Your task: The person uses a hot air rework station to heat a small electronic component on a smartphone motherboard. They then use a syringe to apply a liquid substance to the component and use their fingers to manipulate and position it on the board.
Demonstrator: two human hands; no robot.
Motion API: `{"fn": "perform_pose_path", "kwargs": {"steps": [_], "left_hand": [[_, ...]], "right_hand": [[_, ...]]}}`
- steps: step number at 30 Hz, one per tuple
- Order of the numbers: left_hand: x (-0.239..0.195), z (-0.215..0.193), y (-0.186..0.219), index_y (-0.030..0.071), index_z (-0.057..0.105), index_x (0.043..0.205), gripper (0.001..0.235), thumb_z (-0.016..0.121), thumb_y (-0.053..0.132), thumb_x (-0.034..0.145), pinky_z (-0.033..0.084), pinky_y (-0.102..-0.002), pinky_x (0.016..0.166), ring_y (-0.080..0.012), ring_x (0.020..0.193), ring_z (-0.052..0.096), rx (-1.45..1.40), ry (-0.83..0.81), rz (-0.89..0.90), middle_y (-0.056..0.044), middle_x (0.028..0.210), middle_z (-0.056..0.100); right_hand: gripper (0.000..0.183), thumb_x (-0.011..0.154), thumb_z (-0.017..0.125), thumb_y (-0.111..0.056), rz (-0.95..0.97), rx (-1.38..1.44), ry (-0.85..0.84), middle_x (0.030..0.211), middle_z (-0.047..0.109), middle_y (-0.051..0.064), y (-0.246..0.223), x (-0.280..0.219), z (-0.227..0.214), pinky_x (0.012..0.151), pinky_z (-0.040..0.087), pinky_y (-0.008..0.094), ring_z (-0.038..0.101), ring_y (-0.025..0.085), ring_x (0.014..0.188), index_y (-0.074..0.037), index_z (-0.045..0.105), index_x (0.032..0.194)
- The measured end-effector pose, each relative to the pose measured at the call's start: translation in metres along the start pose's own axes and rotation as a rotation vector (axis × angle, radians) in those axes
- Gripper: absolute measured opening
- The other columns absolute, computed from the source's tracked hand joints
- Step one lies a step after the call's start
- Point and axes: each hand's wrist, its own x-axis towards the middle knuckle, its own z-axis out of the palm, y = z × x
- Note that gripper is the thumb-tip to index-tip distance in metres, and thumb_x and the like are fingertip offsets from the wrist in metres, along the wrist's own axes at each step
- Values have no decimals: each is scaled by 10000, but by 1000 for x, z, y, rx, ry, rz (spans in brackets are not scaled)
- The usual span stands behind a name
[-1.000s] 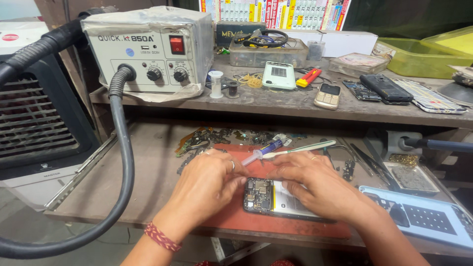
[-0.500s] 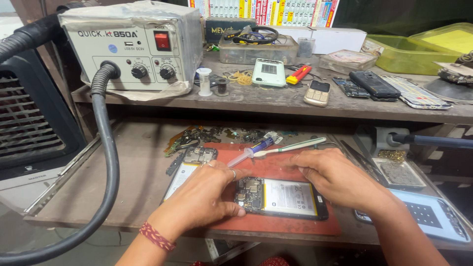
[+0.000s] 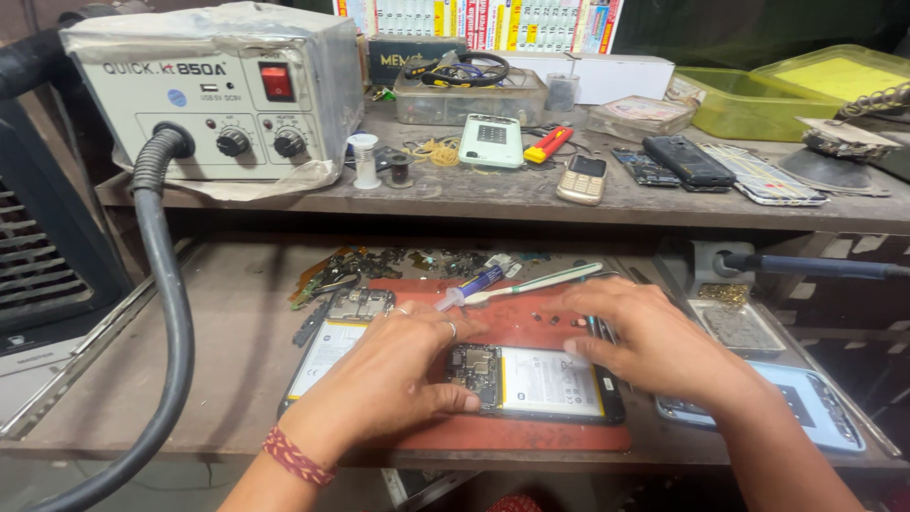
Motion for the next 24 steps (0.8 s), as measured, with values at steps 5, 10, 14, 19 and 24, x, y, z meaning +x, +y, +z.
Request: {"fn": "perform_pose_path", "kwargs": {"steps": [5,10,14,19,24], "left_hand": [[8,7,3,131,702,1228,615,883,266,655,437,-467,960,-364,1150,598,-27,140,199,-140,1198,707],[15,4,1,102,698,1211,562,865,260,699,446,-465,963,-360,1153,597,-17,166,206,-130,1180,720],[22,4,4,85,707,1202,536,859,251,716,440,-468,979,-368,1172,584,-9,220,224,-152,1181,711],[27,4,11,101,731,1154,465,845,231,723,442,-459,1006,-347,1196,584,-10,208,191,-134,1177,720],[32,10,12,129,771,1085,399,849,193,700,431,-466,1006,-345,1191,584,-5,174,220,-103,1159,733]], "right_hand": [[712,700,857,-274,112,-177,-34,1461,529,57,-13,-1,0,1064,309,469,446,285,1340,-234,629,1373],[773,701,873,-275,192,-200,-99,1486,492,19,-22,3,-3,1075,285,479,398,246,1361,-273,582,1417],[769,714,832,-247,127,-176,-118,1478,505,30,-16,3,-3,1068,279,494,401,266,1393,-267,577,1439],[566,811,739,-240,65,-129,-21,1418,563,51,0,1,-6,1043,327,482,479,274,1303,-223,632,1367],[454,817,659,-154,117,-170,60,1283,633,5,12,0,-14,1025,381,451,549,242,1245,-237,715,1259]]}}
